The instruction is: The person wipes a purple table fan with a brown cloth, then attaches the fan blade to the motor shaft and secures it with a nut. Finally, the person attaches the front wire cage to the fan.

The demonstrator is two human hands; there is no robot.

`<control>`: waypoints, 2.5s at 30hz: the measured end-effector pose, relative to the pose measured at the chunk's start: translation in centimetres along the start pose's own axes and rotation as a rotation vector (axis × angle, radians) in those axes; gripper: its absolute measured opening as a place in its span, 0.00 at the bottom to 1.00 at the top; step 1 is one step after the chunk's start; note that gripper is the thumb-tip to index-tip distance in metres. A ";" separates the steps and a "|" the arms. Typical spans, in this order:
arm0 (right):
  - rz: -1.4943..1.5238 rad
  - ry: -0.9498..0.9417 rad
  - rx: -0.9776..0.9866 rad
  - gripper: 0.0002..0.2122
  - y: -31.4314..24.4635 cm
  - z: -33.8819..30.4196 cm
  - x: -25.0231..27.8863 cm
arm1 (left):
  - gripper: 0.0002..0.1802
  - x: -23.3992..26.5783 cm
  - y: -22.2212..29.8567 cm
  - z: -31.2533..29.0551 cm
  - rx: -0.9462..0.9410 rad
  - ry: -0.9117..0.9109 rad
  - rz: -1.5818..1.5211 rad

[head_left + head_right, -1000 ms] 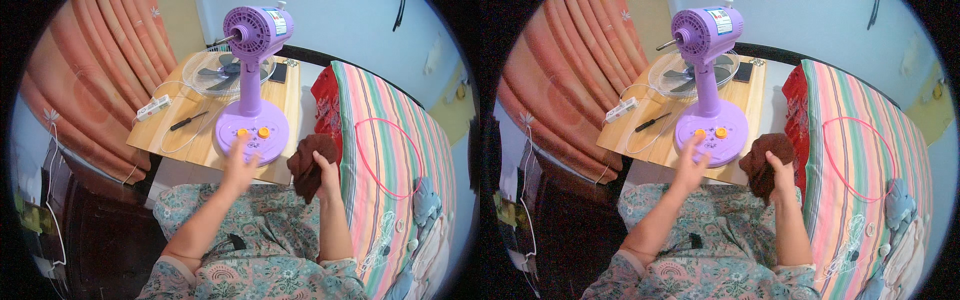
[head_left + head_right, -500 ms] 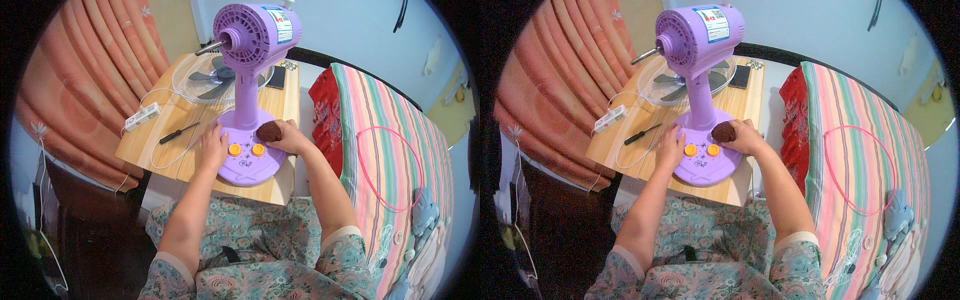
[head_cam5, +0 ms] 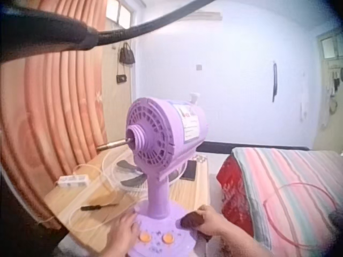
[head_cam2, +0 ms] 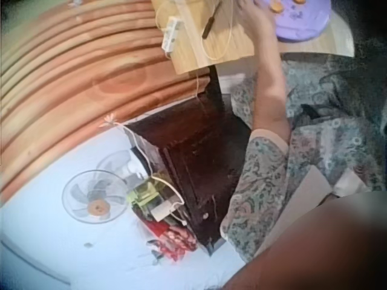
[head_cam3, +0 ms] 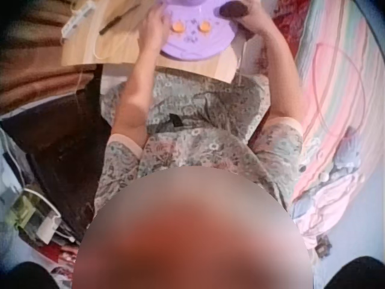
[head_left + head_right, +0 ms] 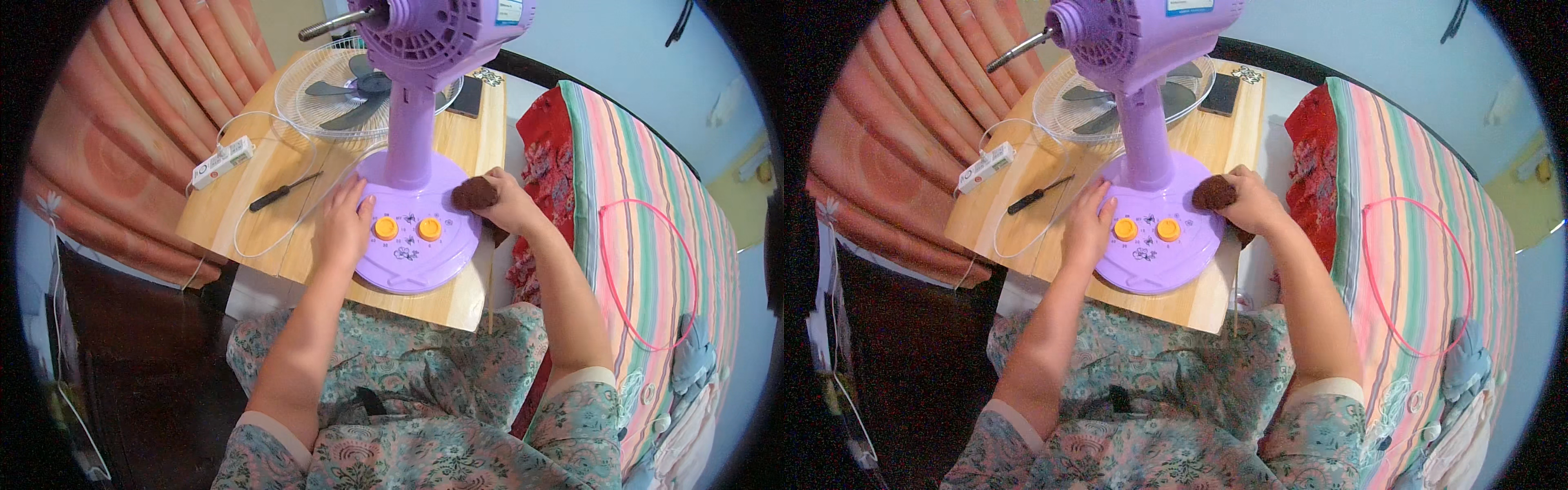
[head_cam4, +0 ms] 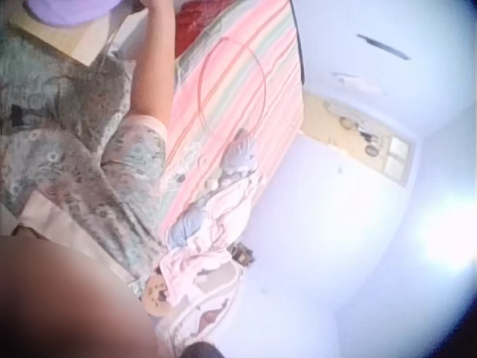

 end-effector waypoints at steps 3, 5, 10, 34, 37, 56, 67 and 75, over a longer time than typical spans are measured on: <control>-0.076 0.033 0.150 0.21 1.2 -3.0 0.3 | 0.21 -0.2 -0.5 0.2 -0.018 0.023 0.013; -0.221 0.067 0.245 0.23 1.0 -5.6 0.6 | 0.21 -0.3 -0.4 0.1 -0.017 0.027 0.020; -0.214 0.024 0.282 0.23 0.4 -7.1 1.5 | 0.21 0.0 -0.2 0.3 -0.068 0.031 -0.024; -0.272 -0.117 -0.050 0.36 -3.1 6.4 -0.9 | 0.20 0.1 0.3 -0.3 -0.085 0.064 0.003; -0.193 -0.052 -0.101 0.35 -2.4 5.8 -1.5 | 0.20 0.3 0.2 -0.2 -0.053 0.075 -0.035; -0.407 0.140 -0.064 0.24 -4.7 -0.8 0.9 | 0.19 -0.3 0.1 -0.3 0.031 0.072 -0.025; -0.184 0.025 0.403 0.25 -4.6 1.1 -2.4 | 0.19 -0.7 0.1 -0.6 0.005 0.118 -0.023; -0.203 -0.028 0.432 0.26 -3.9 -0.8 -1.0 | 0.18 -0.4 -0.3 -0.3 -0.083 0.154 -0.065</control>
Point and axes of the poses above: each hand's wrist, its own z-axis towards the middle knuckle, its own x-axis out of the back of the hand, y = z × x, the point moved 2 cm from there along z, towards the middle knuckle, and after that the axes turned 8 degrees about -z, right-handed, at the moved point
